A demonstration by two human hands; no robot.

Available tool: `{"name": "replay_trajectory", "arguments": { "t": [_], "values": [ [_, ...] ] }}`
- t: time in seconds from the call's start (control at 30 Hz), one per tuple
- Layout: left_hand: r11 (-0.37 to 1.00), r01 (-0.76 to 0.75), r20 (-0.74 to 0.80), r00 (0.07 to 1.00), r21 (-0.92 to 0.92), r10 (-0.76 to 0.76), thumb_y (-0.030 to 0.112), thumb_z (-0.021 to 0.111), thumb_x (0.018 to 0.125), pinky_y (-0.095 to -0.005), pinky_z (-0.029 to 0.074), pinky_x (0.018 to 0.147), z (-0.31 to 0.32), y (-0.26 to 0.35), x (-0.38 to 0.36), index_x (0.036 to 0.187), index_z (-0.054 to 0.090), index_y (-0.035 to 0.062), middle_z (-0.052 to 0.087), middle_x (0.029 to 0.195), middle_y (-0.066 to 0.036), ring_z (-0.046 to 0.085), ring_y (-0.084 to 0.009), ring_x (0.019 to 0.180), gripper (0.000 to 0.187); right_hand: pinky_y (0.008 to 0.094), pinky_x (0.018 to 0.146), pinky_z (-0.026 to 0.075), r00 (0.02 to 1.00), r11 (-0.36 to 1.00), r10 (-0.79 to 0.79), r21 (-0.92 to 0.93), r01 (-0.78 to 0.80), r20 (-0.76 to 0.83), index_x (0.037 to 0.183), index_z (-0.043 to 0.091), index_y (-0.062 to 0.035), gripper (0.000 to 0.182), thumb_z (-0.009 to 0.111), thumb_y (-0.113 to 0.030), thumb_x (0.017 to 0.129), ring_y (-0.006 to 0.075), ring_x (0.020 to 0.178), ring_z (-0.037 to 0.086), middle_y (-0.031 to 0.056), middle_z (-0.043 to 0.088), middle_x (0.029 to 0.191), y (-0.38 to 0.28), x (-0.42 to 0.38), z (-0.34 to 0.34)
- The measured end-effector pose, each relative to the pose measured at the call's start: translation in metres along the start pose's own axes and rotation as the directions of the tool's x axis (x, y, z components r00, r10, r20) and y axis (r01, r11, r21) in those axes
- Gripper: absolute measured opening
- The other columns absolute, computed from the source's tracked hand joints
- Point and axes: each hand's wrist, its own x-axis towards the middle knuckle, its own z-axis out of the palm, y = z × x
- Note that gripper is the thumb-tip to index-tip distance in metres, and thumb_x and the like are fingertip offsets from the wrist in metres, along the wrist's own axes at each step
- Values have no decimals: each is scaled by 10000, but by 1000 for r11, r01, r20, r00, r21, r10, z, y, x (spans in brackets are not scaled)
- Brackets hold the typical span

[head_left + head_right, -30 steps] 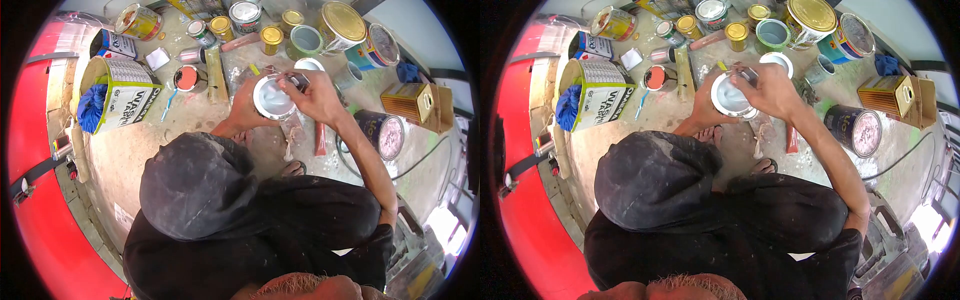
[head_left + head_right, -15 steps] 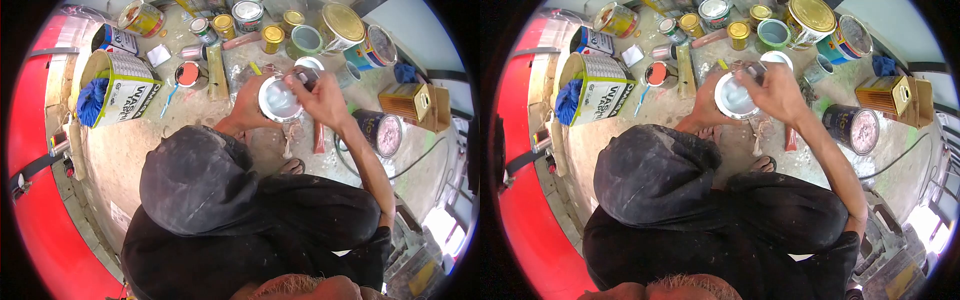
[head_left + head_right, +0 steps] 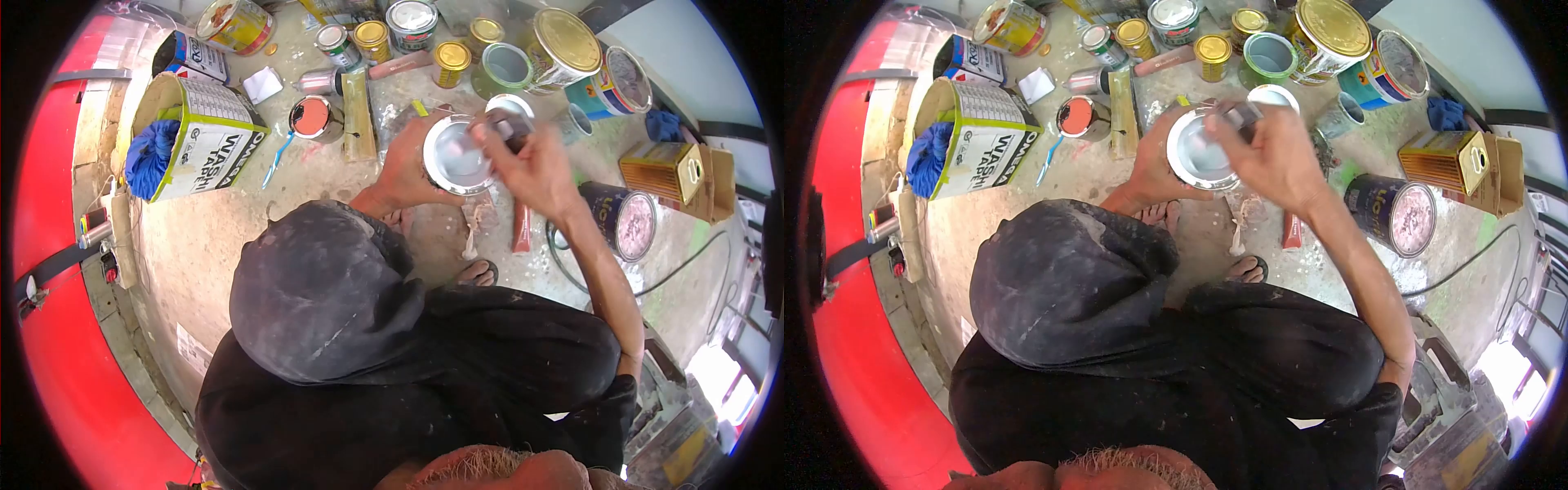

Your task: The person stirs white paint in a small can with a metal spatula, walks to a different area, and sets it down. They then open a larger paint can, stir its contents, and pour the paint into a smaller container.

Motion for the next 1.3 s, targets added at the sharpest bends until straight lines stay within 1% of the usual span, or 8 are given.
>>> {"name": "replay_trajectory", "arguments": {
  "t": [0.47, 0.6, 0.73, 0.87, 1.0, 1.13, 1.27, 1.3],
  "values": [
    [999, -11, 14, 1000, 47, 11, 390, 1050, 503, -460, 472, 1091, -4, 2, 0, 1485, 520, 51, 621, 1401, -157, 613, -365, 1275, 1167, 472, 582, 510, 978, 988, 133, -103, -118, 161, 1017, 743, -8, 279, 698, -281, 983, 387, 621, 676, 242, 666, 715, -17, -1, 0],
    [998, -2, 11, 1000, 57, 1, 383, 1053, 499, -457, 474, 1090, -5, 1, 1, 1480, 521, 46, 617, 1407, -161, 615, -362, 1274, 1166, 463, 562, 486, 972, 966, -221, -159, 206, -85, 971, 740, 23, 358, 715, -335, 973, 375, 574, 642, 233, 625, 637, -2, 3, 3],
    [998, -18, -2, 1000, 60, 18, 374, 1053, 492, -455, 475, 1086, -4, 1, 0, 1470, 527, 43, 621, 1400, -162, 615, -358, 1272, 1158, 456, 592, 516, 949, 957, 282, 29, -289, 139, 1012, 746, 6, 301, 715, -291, 970, 379, 629, 679, 224, 674, 711, -23, 1, -8],
    [999, 2, 0, 1000, 47, -2, 368, 1050, 486, -458, 475, 1086, -4, 1, 4, 1469, 530, 39, 633, 1388, -156, 615, -353, 1268, 1159, 446, 512, 460, 915, 920, -371, -194, 339, -158, 868, 741, 13, 384, 739, -356, 976, 304, 465, 553, 189, 572, 551, 7, 4, 10],
    [1000, 15, -11, 1000, 10, -15, 370, 1047, 487, -460, 474, 1082, -4, 1, 3, 1466, 535, 38, 640, 1381, -153, 615, -353, 1263, 1154, 465, 581, 517, 971, 973, 228, 30, -230, 78, 964, 747, -2, 302, 702, -300, 987, 365, 596, 658, 215, 671, 699, -14, 1, -6],
    [997, -19, -12, 1000, 69, 20, 386, 1046, 495, -459, 475, 1077, -5, 2, 5, 1464, 538, 37, 640, 1383, -154, 617, -355, 1258, 1148, 417, 467, 416, 917, 922, -374, -158, 353, -136, 796, 722, 38, 472, 714, -387, 1001, 217, 427, 489, 139, 541, 510, 2, 3, 14],
    [999, -15, -22, 1000, 43, 16, 403, 1050, 497, -456, 477, 1072, -7, 4, 1, 1466, 537, 37, 637, 1384, -156, 621, -356, 1247, 1156, 463, 572, 525, 962, 963, 263, -77, -257, 80, 988, 736, 25, 306, 698, -278, 986, 359, 612, 688, 221, 686, 721, -14, 4, -9],
    [999, -13, -21, 1000, 53, 14, 405, 1050, 496, -457, 477, 1071, -8, 3, 2, 1466, 537, 38, 636, 1383, -156, 622, -357, 1242, 1157, 436, 537, 491, 998, 993, 66, -103, -65, 8, 951, 739, 24, 334, 707, -306, 990, 294, 559, 633, 196, 644, 659, -12, 5, -6]
  ]
}}
